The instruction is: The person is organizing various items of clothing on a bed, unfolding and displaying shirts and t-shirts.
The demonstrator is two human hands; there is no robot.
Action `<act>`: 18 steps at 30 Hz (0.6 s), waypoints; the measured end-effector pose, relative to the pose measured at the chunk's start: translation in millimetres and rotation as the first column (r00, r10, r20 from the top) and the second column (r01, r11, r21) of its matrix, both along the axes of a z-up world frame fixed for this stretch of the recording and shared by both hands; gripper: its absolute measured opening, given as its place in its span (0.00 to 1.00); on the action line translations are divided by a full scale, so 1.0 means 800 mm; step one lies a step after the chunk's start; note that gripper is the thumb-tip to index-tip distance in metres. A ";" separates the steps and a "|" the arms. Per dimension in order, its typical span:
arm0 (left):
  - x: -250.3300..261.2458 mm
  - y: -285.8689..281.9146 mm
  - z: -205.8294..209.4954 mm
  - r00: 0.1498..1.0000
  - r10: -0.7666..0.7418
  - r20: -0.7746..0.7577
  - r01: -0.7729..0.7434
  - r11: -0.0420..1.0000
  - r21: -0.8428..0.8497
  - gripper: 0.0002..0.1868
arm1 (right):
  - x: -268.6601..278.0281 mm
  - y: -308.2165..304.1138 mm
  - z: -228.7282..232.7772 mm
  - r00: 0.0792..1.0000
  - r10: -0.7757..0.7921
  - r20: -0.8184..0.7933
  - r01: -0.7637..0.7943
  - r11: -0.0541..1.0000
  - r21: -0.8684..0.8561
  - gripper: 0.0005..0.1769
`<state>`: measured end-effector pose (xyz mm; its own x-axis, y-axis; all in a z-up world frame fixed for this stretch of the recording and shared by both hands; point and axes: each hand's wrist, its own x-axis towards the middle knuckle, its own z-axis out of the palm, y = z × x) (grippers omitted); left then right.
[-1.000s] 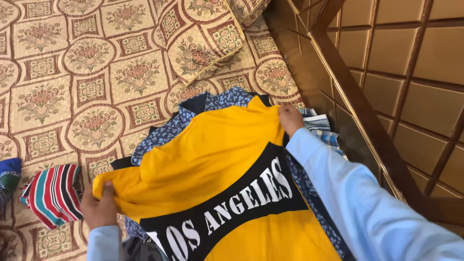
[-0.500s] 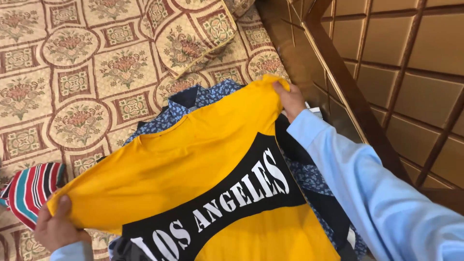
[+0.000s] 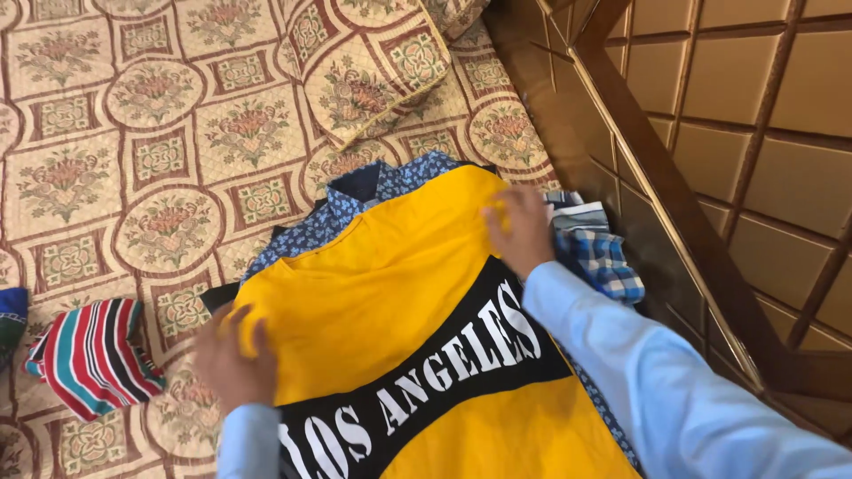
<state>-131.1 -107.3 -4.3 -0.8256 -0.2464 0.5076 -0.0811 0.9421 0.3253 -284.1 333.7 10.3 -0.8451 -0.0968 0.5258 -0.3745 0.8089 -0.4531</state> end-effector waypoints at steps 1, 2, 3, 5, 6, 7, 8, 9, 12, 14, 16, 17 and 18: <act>-0.023 0.010 -0.002 1.000 -0.001 -0.007 0.001 1.000 0.000 0.15 | -0.011 -0.017 -0.003 1.000 -0.001 -0.007 0.001 1.000 0.000 0.15; -0.036 0.023 -0.006 0.997 -0.076 0.028 0.074 0.995 0.072 0.18 | -0.012 -0.031 -0.008 0.991 0.131 -0.034 -0.129 0.990 0.061 0.15; -0.050 0.036 -0.011 0.987 -0.152 0.057 0.143 0.979 0.146 0.21 | -0.013 -0.044 -0.014 0.963 0.263 -0.051 -0.255 0.959 0.124 0.16; -0.081 0.035 -0.038 0.981 -0.105 0.162 0.080 0.985 0.153 0.28 | -0.037 -0.067 -0.026 0.954 0.299 0.038 -0.301 0.940 0.162 0.24; -0.088 0.035 -0.053 0.959 -0.054 0.279 0.011 0.988 0.153 0.35 | -0.042 -0.077 -0.033 0.932 0.333 0.141 -0.356 0.915 0.190 0.33; -0.085 0.039 -0.047 0.957 -0.052 0.285 0.007 0.988 0.157 0.35 | -0.039 -0.089 -0.018 0.930 0.336 0.149 -0.360 0.913 0.192 0.33; -0.089 0.039 -0.038 0.895 0.011 0.447 -0.097 0.981 0.169 0.38 | -0.043 -0.104 -0.002 0.909 0.246 0.336 -0.345 0.897 0.276 0.37; -0.093 0.039 -0.029 0.801 0.066 0.595 -0.201 0.966 0.163 0.40 | -0.046 -0.120 0.016 0.854 0.132 0.503 -0.345 0.867 0.359 0.41; -0.092 0.033 -0.009 0.801 0.066 0.594 -0.137 0.988 0.076 0.48 | -0.057 -0.138 0.015 0.839 -0.011 0.544 -0.265 0.865 0.427 0.35; -0.093 0.014 -0.028 0.762 0.033 0.647 -0.144 0.983 0.118 0.53 | -0.070 -0.138 -0.003 0.831 -0.038 0.555 -0.254 0.862 0.439 0.32; -0.094 0.005 -0.029 0.721 0.010 0.693 -0.161 0.975 0.153 0.58 | -0.084 -0.137 -0.019 0.824 -0.053 0.563 -0.250 0.859 0.448 0.29; -0.092 0.005 -0.020 0.805 0.006 0.594 -0.121 0.981 0.153 0.49 | -0.091 -0.136 -0.026 0.810 -0.057 0.584 -0.253 0.864 0.435 0.26; -0.085 0.007 -0.011 0.872 0.002 0.490 -0.086 0.985 0.149 0.42 | -0.095 -0.135 -0.034 0.792 -0.058 0.608 -0.261 0.868 0.423 0.23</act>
<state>-199.3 -101.5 -13.5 -0.9434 -0.3316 -0.0051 -0.3087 0.8722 0.3795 -360.0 226.0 -16.9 -0.9342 -0.2945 -0.2015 -0.2576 0.9473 -0.1905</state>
